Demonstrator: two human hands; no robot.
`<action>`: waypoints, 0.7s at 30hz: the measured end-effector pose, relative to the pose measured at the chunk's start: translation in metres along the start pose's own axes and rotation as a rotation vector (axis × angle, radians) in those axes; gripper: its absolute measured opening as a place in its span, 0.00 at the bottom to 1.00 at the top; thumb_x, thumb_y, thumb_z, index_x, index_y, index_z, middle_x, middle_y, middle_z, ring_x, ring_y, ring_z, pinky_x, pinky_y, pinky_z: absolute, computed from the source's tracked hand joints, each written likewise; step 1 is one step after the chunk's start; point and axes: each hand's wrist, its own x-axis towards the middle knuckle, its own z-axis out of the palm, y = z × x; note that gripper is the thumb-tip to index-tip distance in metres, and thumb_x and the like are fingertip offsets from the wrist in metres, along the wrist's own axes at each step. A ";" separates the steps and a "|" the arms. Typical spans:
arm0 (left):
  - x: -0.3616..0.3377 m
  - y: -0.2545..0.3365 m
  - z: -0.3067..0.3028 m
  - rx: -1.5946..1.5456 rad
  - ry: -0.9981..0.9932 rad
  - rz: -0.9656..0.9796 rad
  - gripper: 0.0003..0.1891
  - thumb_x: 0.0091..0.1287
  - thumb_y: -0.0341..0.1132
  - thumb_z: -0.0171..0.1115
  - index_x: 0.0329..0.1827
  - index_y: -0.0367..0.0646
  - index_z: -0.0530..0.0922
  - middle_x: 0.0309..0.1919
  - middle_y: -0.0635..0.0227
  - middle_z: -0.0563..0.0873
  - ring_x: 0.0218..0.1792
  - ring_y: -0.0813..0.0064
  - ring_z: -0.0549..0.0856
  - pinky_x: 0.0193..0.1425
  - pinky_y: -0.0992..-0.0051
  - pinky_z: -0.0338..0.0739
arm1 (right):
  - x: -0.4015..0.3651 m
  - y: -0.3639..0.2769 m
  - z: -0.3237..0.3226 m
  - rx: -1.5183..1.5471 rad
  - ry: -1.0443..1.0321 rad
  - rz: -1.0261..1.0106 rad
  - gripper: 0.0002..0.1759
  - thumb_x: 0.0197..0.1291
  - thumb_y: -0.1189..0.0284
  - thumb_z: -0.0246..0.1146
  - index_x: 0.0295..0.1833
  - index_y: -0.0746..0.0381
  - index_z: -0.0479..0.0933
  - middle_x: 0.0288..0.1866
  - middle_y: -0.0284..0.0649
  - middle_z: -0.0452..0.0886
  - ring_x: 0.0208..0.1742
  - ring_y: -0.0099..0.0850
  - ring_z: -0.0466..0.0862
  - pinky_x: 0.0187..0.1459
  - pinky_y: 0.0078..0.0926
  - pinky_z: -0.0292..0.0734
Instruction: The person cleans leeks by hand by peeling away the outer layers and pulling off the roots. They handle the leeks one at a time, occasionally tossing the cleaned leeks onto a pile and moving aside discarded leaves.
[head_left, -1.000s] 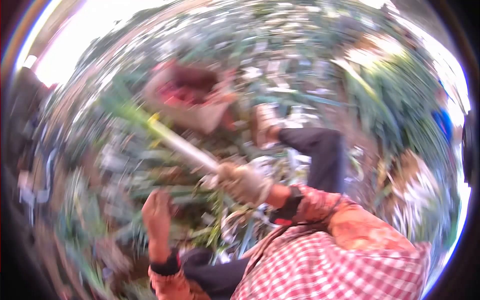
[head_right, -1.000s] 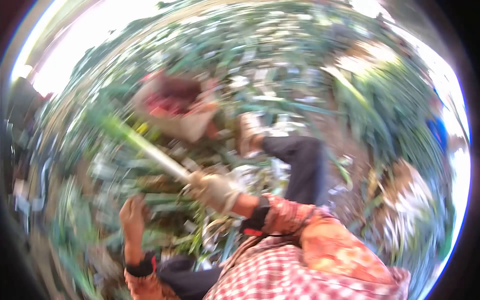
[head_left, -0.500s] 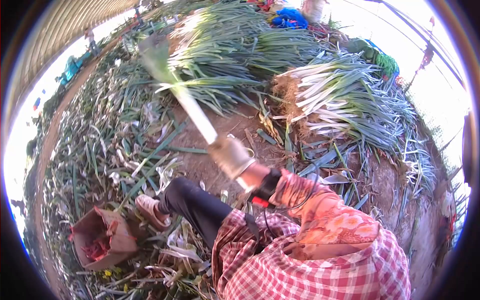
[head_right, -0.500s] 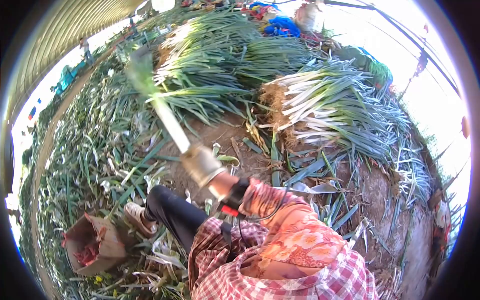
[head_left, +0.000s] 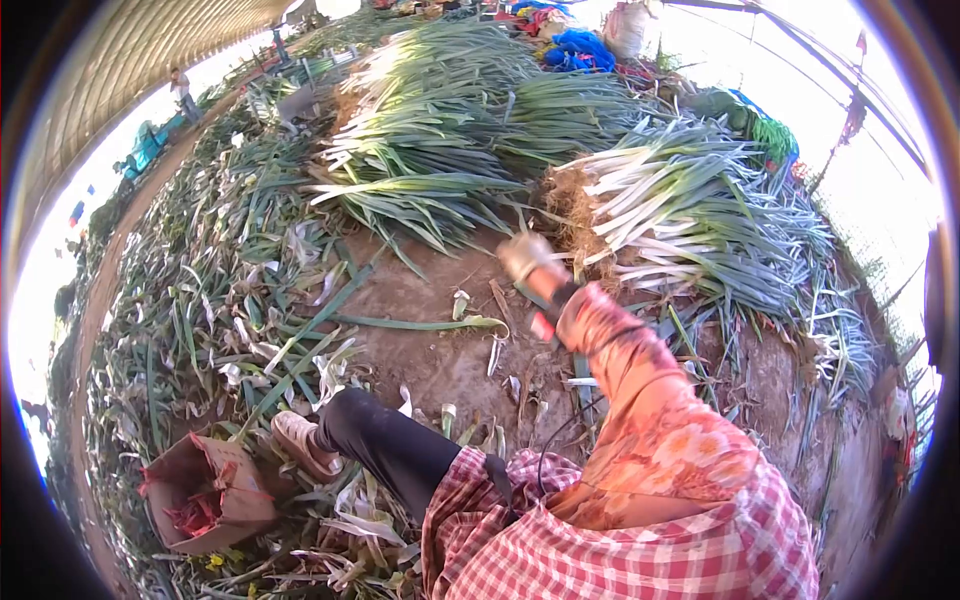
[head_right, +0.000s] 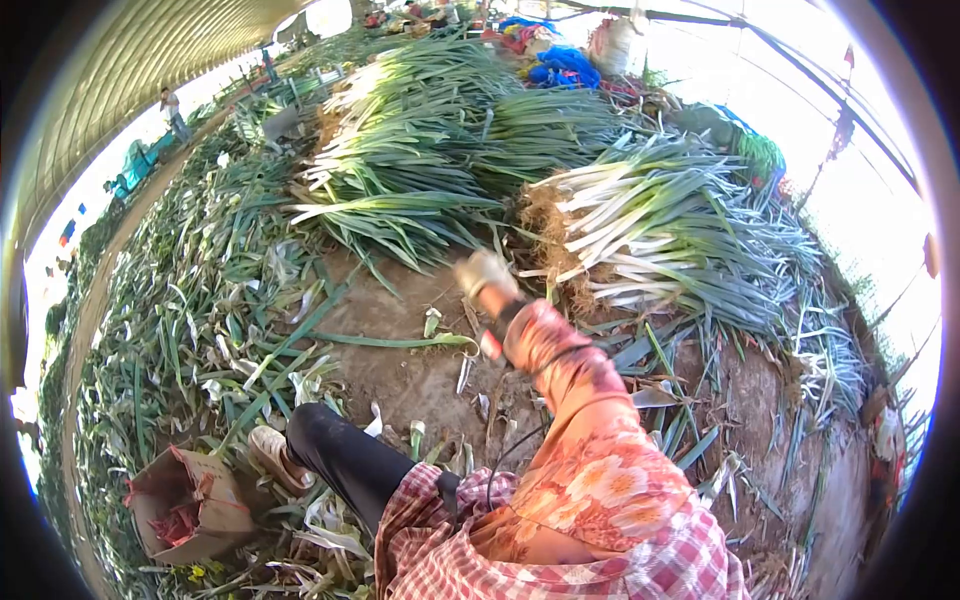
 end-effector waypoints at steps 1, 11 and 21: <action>0.001 -0.006 -0.002 -0.025 0.002 -0.003 0.10 0.66 0.39 0.52 0.44 0.43 0.72 0.32 0.71 0.73 0.30 0.77 0.72 0.31 0.77 0.64 | -0.035 -0.045 -0.007 -0.451 -0.167 -0.423 0.13 0.52 0.69 0.54 0.38 0.62 0.81 0.37 0.50 0.82 0.42 0.44 0.82 0.44 0.34 0.78; -0.033 -0.102 -0.055 -0.629 0.117 -0.080 0.06 0.64 0.39 0.55 0.36 0.47 0.75 0.25 0.78 0.75 0.25 0.85 0.74 0.24 0.82 0.66 | -0.150 -0.325 -0.009 1.041 -1.046 -0.617 0.14 0.62 0.69 0.55 0.49 0.66 0.74 0.33 0.35 0.79 0.31 0.22 0.78 0.33 0.20 0.75; -0.078 -0.147 -0.118 -0.999 0.407 -0.002 0.11 0.67 0.39 0.53 0.46 0.43 0.75 0.27 0.72 0.79 0.25 0.81 0.79 0.26 0.81 0.73 | -0.367 -0.494 0.069 0.657 -1.610 -0.797 0.13 0.60 0.68 0.58 0.46 0.65 0.77 0.32 0.33 0.80 0.30 0.19 0.76 0.32 0.18 0.73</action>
